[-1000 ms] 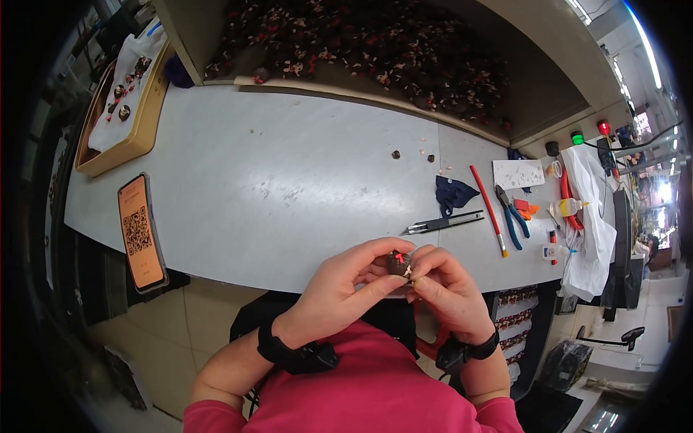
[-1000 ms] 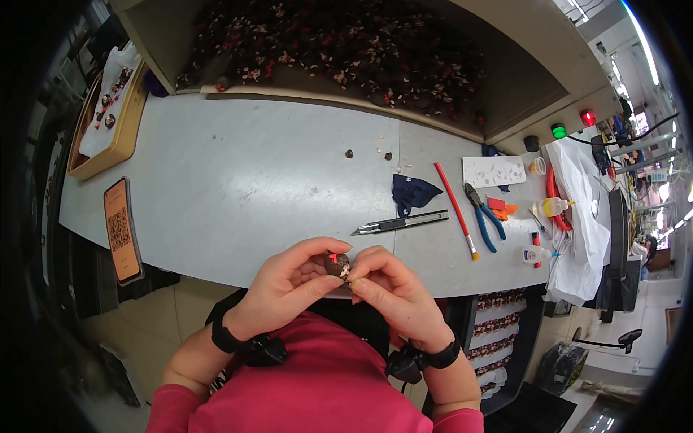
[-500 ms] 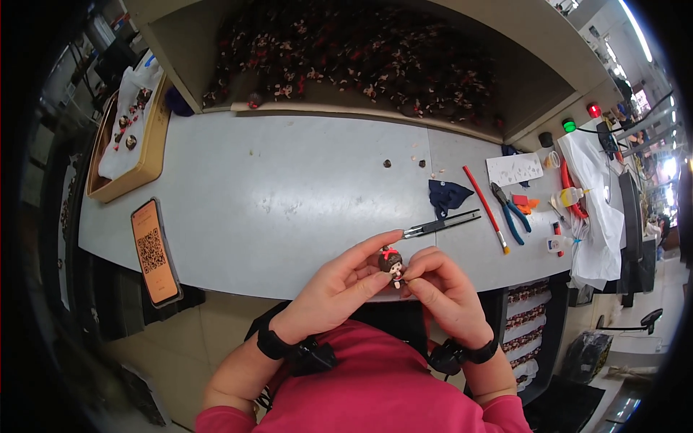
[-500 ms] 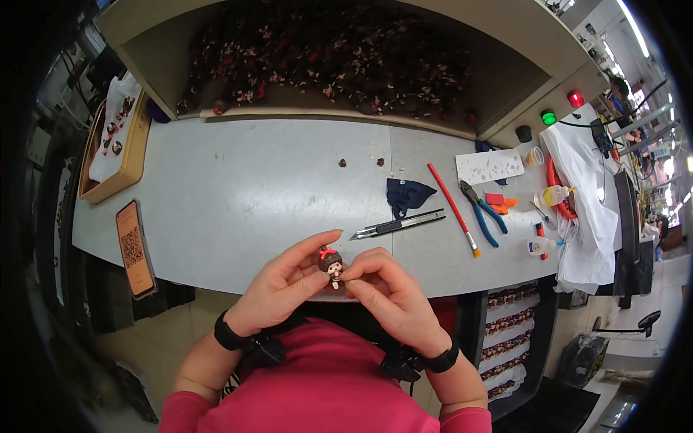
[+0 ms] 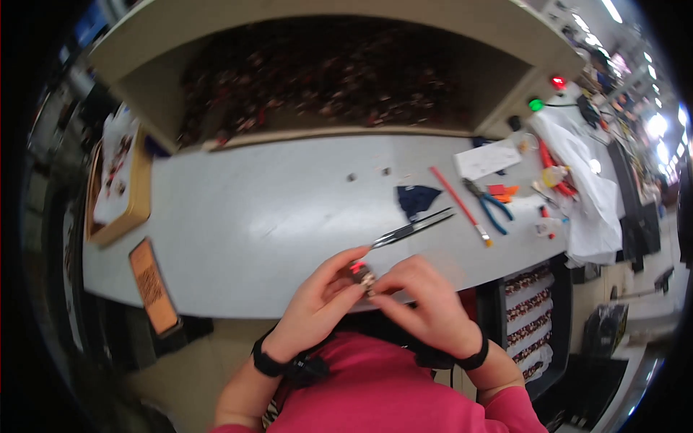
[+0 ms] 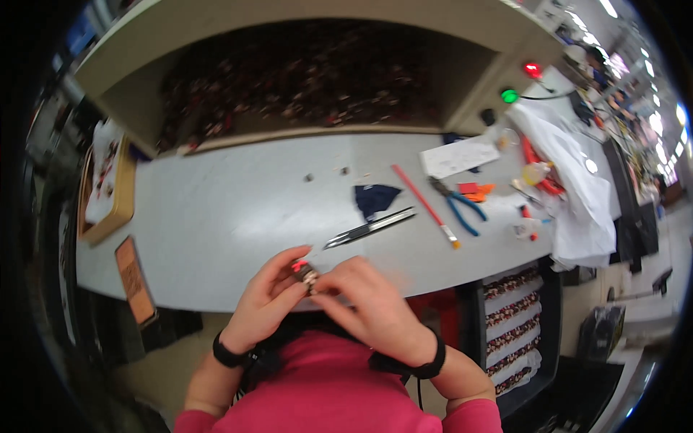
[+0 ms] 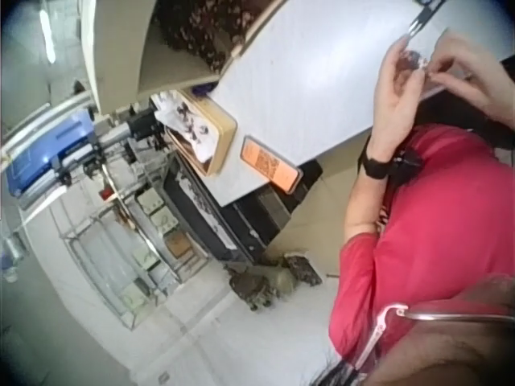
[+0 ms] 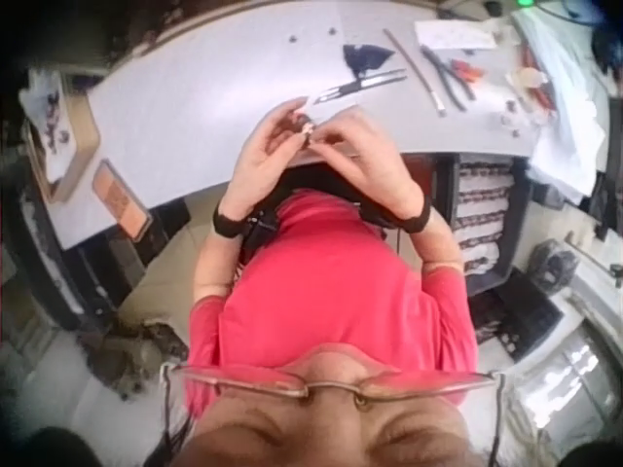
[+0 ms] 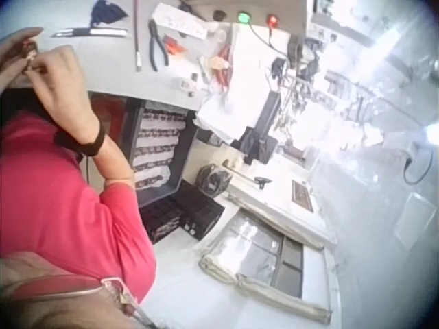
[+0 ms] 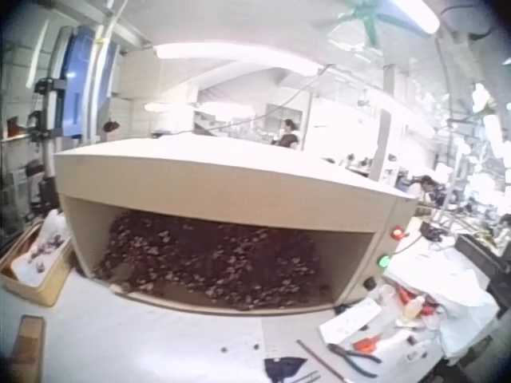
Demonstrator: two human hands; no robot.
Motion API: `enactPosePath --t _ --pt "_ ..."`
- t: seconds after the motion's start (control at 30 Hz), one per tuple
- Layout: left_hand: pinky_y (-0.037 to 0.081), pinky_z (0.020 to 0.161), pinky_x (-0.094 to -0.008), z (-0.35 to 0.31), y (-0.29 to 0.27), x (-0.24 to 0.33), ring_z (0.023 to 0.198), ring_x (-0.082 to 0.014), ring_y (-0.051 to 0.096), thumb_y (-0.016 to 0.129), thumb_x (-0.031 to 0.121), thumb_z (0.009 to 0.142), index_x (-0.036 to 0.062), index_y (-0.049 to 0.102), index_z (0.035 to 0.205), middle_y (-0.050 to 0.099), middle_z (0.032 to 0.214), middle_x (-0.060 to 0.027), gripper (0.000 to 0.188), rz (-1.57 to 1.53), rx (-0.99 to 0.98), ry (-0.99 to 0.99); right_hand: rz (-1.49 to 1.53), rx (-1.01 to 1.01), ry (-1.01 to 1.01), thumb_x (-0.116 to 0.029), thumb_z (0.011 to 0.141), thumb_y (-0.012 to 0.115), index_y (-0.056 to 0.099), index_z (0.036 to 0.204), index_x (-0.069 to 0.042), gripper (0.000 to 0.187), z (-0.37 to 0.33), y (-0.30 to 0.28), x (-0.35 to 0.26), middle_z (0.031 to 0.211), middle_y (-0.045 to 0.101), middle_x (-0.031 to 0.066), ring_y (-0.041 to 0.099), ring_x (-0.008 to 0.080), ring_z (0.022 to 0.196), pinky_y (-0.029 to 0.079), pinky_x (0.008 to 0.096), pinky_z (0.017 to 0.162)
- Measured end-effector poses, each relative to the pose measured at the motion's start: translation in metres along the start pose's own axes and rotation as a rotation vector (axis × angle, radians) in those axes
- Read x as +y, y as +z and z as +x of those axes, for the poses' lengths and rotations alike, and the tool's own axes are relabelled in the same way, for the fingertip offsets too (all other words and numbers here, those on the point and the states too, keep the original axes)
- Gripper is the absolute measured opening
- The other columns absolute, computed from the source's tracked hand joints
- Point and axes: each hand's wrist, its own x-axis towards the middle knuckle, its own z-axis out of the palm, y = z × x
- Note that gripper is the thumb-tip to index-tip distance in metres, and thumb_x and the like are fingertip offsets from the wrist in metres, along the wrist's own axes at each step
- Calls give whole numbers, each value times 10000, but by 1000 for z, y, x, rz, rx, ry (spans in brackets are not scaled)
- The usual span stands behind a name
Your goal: Assembling small doll figurines by applying glue to components and placing the finished items into a storage tray.
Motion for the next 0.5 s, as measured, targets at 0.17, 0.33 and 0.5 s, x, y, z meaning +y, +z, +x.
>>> enactPosePath --t 0.17,0.33,0.5 --pt "412 982 -273 -13 3 -7 1113 -136 526 479 -5 950 9 384 1352 534 1185 -90 413 158 89 91 164 -99 51 -62 837 631 572 955 -33 136 -1 2 -3 853 582 119 604 295 745 504 359 664" --pt "417 970 -284 -8 2 -7 1081 -146 542 487 27 958 17 379 1336 548 1154 -98 393 122 76 76 381 -45 152 -74 851 633 561 901 -14 106 -7 -13 6 828 600 112 624 242 749 511 325 690" --pt "458 892 -309 -8 7 -8 1022 -156 557 498 69 959 54 371 1347 560 1124 -95 409 152 132 86 -99 194 83 -6 806 607 577 932 -25 131 -2 -48 33 889 599 131 606 324 839 503 365 722"
